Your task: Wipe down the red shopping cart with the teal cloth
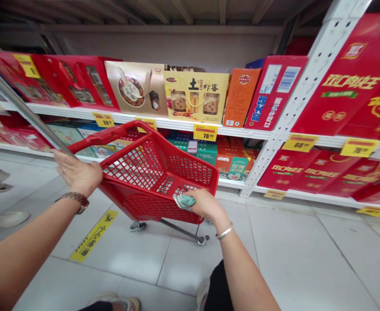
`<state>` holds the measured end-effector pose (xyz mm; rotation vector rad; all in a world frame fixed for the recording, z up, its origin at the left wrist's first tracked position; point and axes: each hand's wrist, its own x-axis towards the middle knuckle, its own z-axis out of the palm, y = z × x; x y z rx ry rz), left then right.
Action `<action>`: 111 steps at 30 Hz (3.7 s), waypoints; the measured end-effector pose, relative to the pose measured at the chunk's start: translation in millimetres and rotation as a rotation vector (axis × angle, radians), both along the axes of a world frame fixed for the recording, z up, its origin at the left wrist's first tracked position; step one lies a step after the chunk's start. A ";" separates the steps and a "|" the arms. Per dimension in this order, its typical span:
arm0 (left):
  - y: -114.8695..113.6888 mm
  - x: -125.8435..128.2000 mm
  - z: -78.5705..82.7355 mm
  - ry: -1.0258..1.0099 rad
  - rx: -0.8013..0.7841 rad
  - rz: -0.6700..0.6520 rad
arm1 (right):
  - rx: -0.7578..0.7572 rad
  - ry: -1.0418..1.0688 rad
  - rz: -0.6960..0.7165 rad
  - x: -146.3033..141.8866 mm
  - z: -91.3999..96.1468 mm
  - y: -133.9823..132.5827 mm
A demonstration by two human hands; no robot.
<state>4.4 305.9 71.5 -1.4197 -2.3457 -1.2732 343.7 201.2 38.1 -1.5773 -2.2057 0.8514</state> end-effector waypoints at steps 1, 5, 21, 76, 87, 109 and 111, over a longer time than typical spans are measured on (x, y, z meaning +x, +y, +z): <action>-3.2 3.8 -3.0 -0.018 -0.032 0.012 | 0.047 -0.023 0.020 -7.6 -0.8 -1.5; -20.2 35.8 -25.7 -0.145 -0.215 -0.010 | 0.162 -0.081 0.042 -37.0 -9.2 -8.6; -8.7 38.6 -62.2 -0.254 -0.235 -0.065 | 0.304 0.132 0.260 0.9 -49.3 10.7; -282.1 -60.9 -109.2 0.029 -0.485 -0.089 | 0.475 0.345 0.253 -88.3 -80.3 -168.1; -327.2 -59.2 -102.3 0.090 -0.533 -0.191 | 0.619 0.173 0.113 -124.7 -20.2 0.9; -308.9 -19.5 -77.2 0.143 -0.300 -0.152 | 0.430 0.414 0.248 -124.8 -70.9 -213.4; -333.1 11.8 -96.6 0.131 -0.261 -0.264 | 0.435 0.400 0.269 -128.8 -74.3 -229.0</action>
